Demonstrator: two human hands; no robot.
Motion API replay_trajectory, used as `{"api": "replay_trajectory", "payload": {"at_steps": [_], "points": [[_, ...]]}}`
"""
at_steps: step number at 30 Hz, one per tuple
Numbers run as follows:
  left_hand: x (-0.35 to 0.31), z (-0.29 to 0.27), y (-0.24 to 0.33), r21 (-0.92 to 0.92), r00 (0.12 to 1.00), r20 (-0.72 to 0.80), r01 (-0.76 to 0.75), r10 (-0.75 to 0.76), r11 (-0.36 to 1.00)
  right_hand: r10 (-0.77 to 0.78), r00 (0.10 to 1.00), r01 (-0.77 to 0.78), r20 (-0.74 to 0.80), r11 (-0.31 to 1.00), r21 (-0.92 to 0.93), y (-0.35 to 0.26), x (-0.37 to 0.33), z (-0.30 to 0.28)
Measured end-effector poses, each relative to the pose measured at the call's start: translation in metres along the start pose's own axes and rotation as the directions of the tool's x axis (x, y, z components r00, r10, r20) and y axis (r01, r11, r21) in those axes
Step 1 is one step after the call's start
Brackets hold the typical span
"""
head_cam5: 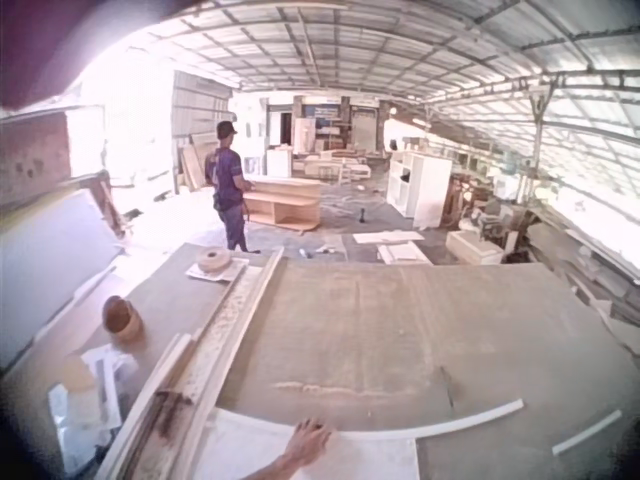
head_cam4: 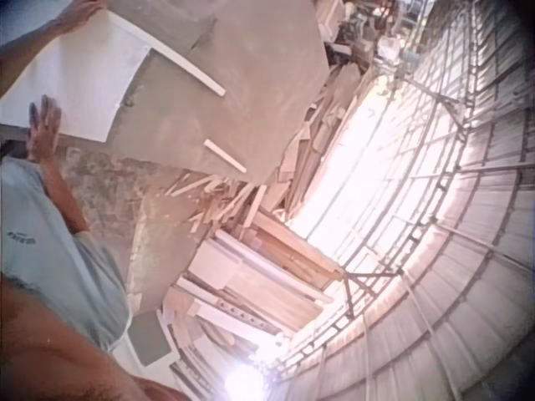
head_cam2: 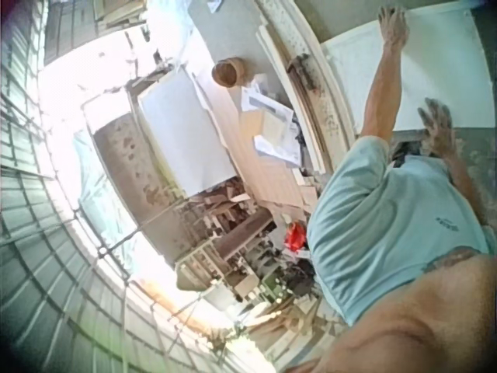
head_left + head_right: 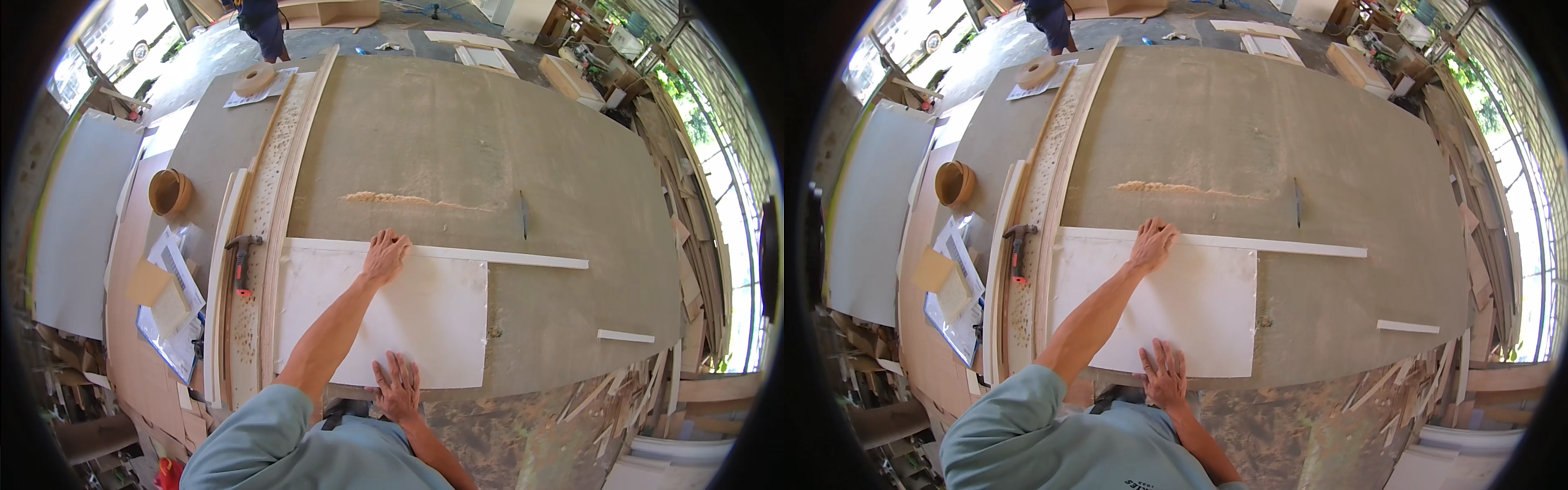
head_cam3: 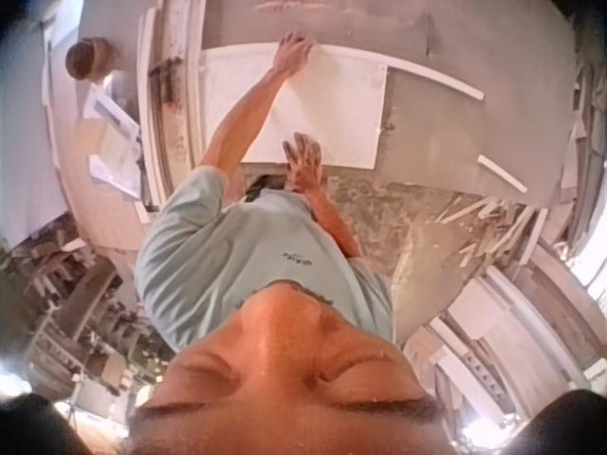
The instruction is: The person applies glue to long wood strips on a workbench, then gathers several strips and moves them to another pile of plywood boards on the floor.
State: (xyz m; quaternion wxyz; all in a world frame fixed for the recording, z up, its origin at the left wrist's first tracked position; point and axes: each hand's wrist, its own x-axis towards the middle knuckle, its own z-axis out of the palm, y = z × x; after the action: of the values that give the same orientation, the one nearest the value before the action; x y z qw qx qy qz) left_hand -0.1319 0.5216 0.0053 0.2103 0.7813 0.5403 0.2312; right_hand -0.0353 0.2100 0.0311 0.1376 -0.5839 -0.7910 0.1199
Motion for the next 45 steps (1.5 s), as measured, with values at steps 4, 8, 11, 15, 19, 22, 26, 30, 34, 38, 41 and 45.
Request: {"api": "replay_trajectory", "payload": {"at_steps": [4, 8, 11, 15, 19, 22, 26, 30, 34, 38, 41, 45], "points": [[-0.006, 0.000, -0.002, 0.009, 0.995, -0.104, -0.007, 0.008, 1.000, 0.056, 0.998, -0.053, -0.031, 0.994, 0.093, -0.003, 0.002, -0.002], [-0.006, -0.005, -0.005, 0.017, 0.995, -0.095, 0.042, -0.040, 0.999, 0.054, 0.998, -0.047, -0.041, 0.987, 0.151, -0.011, 0.014, -0.009], [-0.006, -0.005, -0.004, 0.006, 0.993, -0.121, 0.007, -0.006, 1.000, -0.024, 0.999, 0.028, -0.048, 0.995, 0.099, -0.006, 0.013, 0.001], [-0.005, -0.006, -0.004, -0.011, 0.992, -0.114, 0.051, -0.052, 0.999, -0.001, 1.000, 0.000, 0.030, 0.998, 0.058, -0.009, 0.012, -0.002], [-0.009, -0.006, -0.003, -0.009, 0.990, -0.129, 0.053, -0.054, 0.999, 0.024, 1.000, -0.022, -0.016, 0.993, 0.118, -0.009, 0.014, -0.002], [-0.008, -0.008, -0.002, -0.028, 0.989, -0.137, 0.047, -0.050, 0.999, 0.026, 1.000, -0.026, 0.004, 0.992, 0.125, -0.009, 0.016, -0.005], [-0.001, -0.009, -0.006, -0.035, 0.988, -0.146, 0.047, -0.052, 0.998, 0.027, 0.999, -0.029, 0.017, 0.991, 0.132, -0.008, 0.026, -0.010], [0.012, -0.009, -0.011, -0.024, 0.990, -0.128, 0.055, -0.057, 0.998, 0.037, 0.999, -0.034, -0.018, 0.988, 0.154, -0.004, 0.038, -0.007], [0.026, -0.009, -0.018, -0.025, 0.991, -0.132, 0.035, -0.038, 0.999, 0.042, 0.997, -0.031, -0.066, 0.985, 0.167, -0.001, 0.049, -0.003], [0.039, -0.011, -0.022, -0.014, 0.991, -0.124, 0.038, -0.040, 0.999, 0.043, 0.996, -0.027, -0.080, 0.983, 0.183, 0.003, 0.062, -0.003], [0.049, -0.011, -0.024, -0.013, 0.991, -0.131, 0.038, -0.039, 0.999, 0.034, 0.996, -0.017, -0.087, 0.981, 0.192, 0.007, 0.071, -0.002], [0.056, -0.011, -0.029, 0.005, 0.989, -0.141, 0.036, -0.035, 0.999, 0.023, 0.996, -0.005, -0.086, 0.980, 0.201, 0.009, 0.078, -0.001]]}}
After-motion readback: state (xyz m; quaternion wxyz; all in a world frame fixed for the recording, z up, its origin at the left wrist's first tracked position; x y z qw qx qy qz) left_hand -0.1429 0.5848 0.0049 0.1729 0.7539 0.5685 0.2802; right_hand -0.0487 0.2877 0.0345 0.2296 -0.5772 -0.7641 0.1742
